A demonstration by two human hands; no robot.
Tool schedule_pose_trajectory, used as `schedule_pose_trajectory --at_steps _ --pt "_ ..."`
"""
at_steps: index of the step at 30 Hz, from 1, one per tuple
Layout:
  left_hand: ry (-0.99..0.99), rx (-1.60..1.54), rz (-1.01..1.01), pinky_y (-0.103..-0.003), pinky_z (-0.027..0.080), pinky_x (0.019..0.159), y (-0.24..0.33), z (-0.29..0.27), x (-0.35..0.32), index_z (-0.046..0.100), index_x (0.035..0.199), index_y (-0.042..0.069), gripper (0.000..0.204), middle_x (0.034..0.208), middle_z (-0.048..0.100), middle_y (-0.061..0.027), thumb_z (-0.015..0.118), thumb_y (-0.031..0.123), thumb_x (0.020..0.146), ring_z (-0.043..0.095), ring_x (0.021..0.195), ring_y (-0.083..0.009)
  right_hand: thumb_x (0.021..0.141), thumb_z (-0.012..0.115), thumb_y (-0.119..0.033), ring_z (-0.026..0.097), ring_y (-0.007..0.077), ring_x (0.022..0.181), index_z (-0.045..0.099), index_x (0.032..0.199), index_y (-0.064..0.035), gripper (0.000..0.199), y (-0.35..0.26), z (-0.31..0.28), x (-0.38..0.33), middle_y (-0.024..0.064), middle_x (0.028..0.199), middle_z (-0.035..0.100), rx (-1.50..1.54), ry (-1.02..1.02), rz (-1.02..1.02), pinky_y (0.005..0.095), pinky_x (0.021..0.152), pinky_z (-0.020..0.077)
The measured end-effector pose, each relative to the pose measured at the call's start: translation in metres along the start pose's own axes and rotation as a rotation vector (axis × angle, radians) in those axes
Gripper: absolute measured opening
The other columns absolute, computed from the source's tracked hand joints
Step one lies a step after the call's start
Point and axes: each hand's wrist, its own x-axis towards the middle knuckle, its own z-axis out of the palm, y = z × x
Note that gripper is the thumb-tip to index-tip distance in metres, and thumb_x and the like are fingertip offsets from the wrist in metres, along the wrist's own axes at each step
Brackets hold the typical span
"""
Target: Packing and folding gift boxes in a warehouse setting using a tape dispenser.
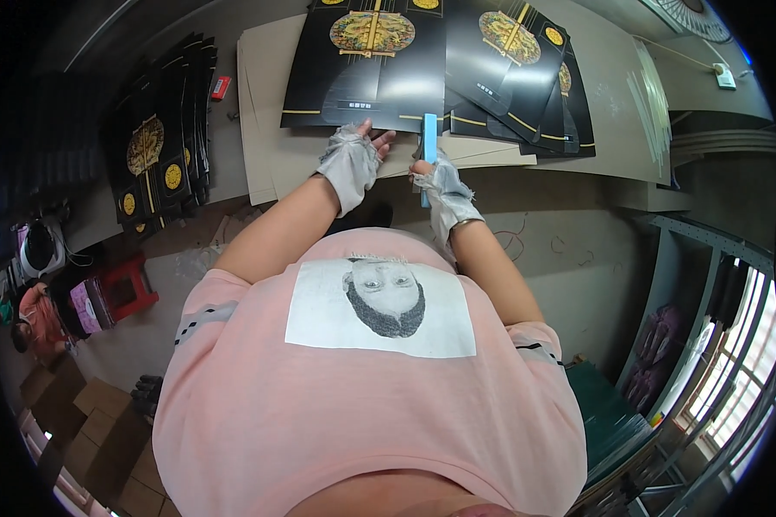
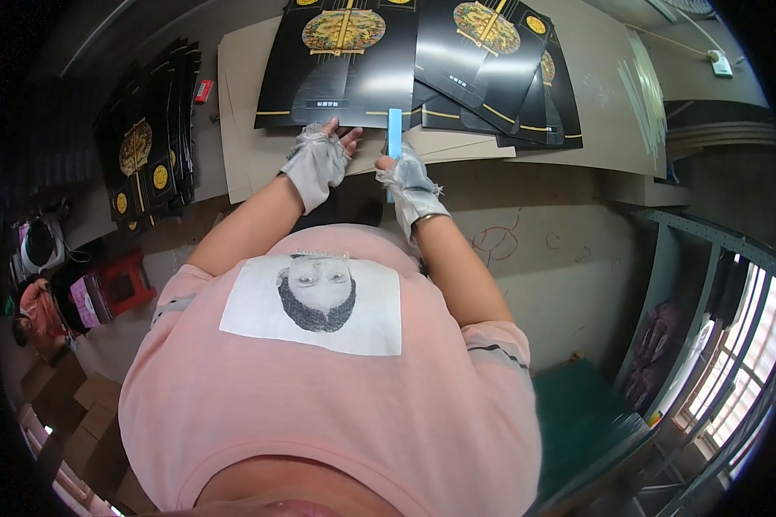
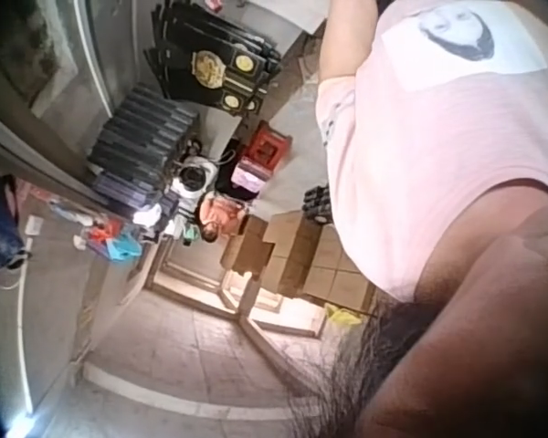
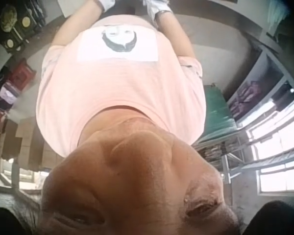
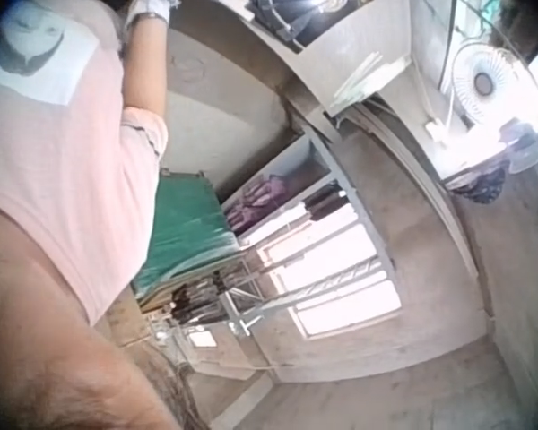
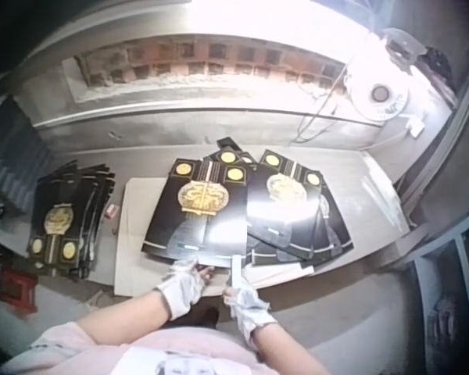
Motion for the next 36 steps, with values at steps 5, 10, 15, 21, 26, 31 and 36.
schedule_pose_trajectory --at_steps 5,10,15,21,26,31,36 --pt "-0.006 -0.028 -0.063 -0.028 0.053 0.063 -0.007 0.005 -0.006 0.046 0.092 0.011 0.020 0.094 0.063 -0.0152 0.060 0.025 0.087 0.062 0.076 -0.0238 0.075 0.065 -0.017 0.053 0.0179 0.068 0.055 0.095 -0.0020 0.027 -0.018 -0.003 -0.007 0.0063 0.079 0.057 0.066 -0.022 -0.005 0.0335 0.057 0.0445" --pt "0.155 -0.012 -0.013 -0.033 0.051 0.068 0.003 0.006 -0.013 0.045 0.096 0.010 0.030 0.098 0.058 -0.0139 0.061 0.033 0.085 0.057 0.081 -0.0246 0.076 0.064 -0.012 0.049 0.0142 0.057 0.054 0.086 -0.0053 0.016 -0.039 -0.020 -0.021 0.0020 0.066 0.051 -0.080 -0.014 0.017 0.0309 0.050 0.0406" --pt "0.340 0.304 0.502 -0.037 0.046 0.075 0.054 -0.037 -0.019 0.048 0.107 0.010 0.036 0.099 0.051 -0.0097 0.063 0.032 0.083 0.052 0.086 -0.0242 0.077 0.063 -0.010 0.050 0.0132 0.057 0.056 0.094 -0.0042 0.020 -0.032 -0.073 -0.012 0.0037 0.070 0.054 -0.133 0.004 0.010 0.0275 0.049 0.0404" --pt "0.243 0.571 0.265 -0.025 0.044 0.062 0.056 -0.024 -0.012 0.052 0.123 0.011 0.049 0.092 0.058 0.0005 0.069 0.014 0.077 0.052 0.073 -0.0101 0.077 0.061 -0.010 0.052 0.0134 0.058 0.046 0.115 -0.0043 0.041 -0.054 -0.059 -0.021 0.0049 0.073 0.054 0.176 -0.224 0.063 0.0250 0.051 0.0424" --pt "0.136 0.646 0.265 -0.026 0.046 0.070 0.032 -0.023 0.012 0.053 0.121 0.007 0.047 0.094 0.060 -0.0015 0.067 0.010 0.076 0.053 0.077 -0.0114 0.073 0.063 -0.015 0.055 0.0147 0.069 0.053 0.091 -0.0032 0.024 -0.042 0.004 -0.025 0.0060 0.072 0.054 -0.137 -0.282 -0.180 0.0255 0.063 0.0445" --pt "0.040 0.687 0.391 -0.024 0.042 0.084 0.026 -0.020 0.016 0.052 0.118 -0.002 0.044 0.103 0.061 -0.0075 0.060 0.005 0.075 0.057 0.088 -0.0140 0.073 0.065 -0.012 0.052 0.0156 0.058 0.051 0.091 -0.0031 0.025 -0.040 0.026 -0.022 0.0056 0.068 0.054 0.006 -0.261 0.055 0.0283 0.053 0.0430" --pt "0.057 0.788 0.419 -0.027 0.036 0.095 0.021 -0.020 0.003 0.049 0.123 0.001 0.047 0.110 0.059 -0.0077 0.060 0.011 0.078 0.053 0.102 -0.0173 0.073 0.066 -0.012 0.051 0.0143 0.054 0.049 0.086 -0.0058 0.022 -0.043 0.018 -0.026 0.0029 0.065 0.051 -0.243 -0.270 -0.001 0.0290 0.047 0.0409"
